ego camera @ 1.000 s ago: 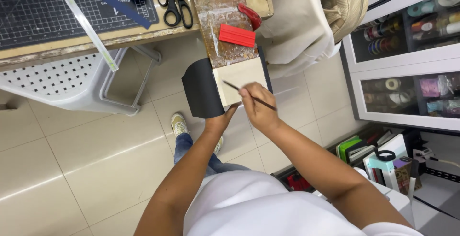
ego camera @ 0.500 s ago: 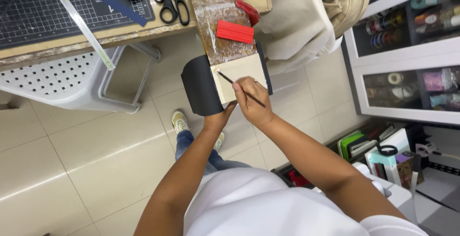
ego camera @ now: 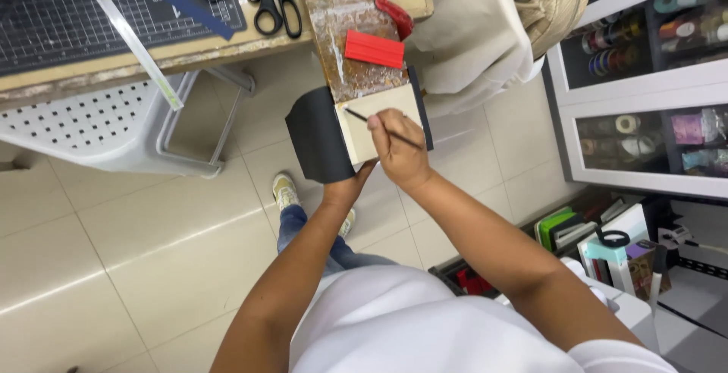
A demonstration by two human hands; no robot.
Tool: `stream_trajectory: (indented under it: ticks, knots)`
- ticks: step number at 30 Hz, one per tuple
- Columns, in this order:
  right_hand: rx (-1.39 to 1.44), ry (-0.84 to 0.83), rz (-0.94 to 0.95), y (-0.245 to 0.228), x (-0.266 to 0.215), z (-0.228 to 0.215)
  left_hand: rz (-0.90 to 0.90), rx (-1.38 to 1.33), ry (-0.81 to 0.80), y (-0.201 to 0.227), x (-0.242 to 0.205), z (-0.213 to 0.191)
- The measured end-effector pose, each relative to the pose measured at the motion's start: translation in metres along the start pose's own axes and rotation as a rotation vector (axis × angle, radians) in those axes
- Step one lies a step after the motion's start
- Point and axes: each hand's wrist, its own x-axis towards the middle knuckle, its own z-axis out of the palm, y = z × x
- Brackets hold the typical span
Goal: Applying adhesive to a panel and attaching it to a black box using a roller and squeegee
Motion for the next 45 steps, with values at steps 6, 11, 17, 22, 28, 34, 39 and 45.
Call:
stream_trajectory:
  ticks: [6, 11, 17, 22, 28, 34, 39, 45]
  knots:
    - [0.004, 0.012, -0.044, -0.012, 0.001, -0.001, -0.012, 0.033, -0.007, -0.006, -0.008, 0.000]
    - [0.070, -0.055, 0.003, -0.019, -0.041, -0.023, -0.025, 0.064, 0.004, 0.012, 0.006, -0.007]
    - [0.085, -0.059, 0.190, -0.001, -0.023, -0.030, -0.012, -0.010, 0.006, 0.005, 0.004, -0.007]
    - [0.012, 0.229, 0.055, 0.009, 0.126, -0.019, -0.041, -0.067, 0.000, 0.029, 0.013, -0.020]
    - [0.145, 0.223, 0.145, 0.095, 0.256, 0.064, -0.133, -0.237, 0.047, 0.066, 0.025, -0.039]
    - [-0.086, 0.197, 0.102, 0.157, 0.299, 0.119, -0.130, -0.015, 0.028, 0.023, -0.002, -0.009]
    - [-0.091, 0.139, 0.181, 0.153, 0.309, 0.105, -0.077, -0.078, 0.034, 0.036, 0.011, -0.020]
    - [0.057, 0.200, 0.281, 0.165, 0.311, 0.110, -0.067, -0.036, 0.005, 0.025, 0.001, -0.014]
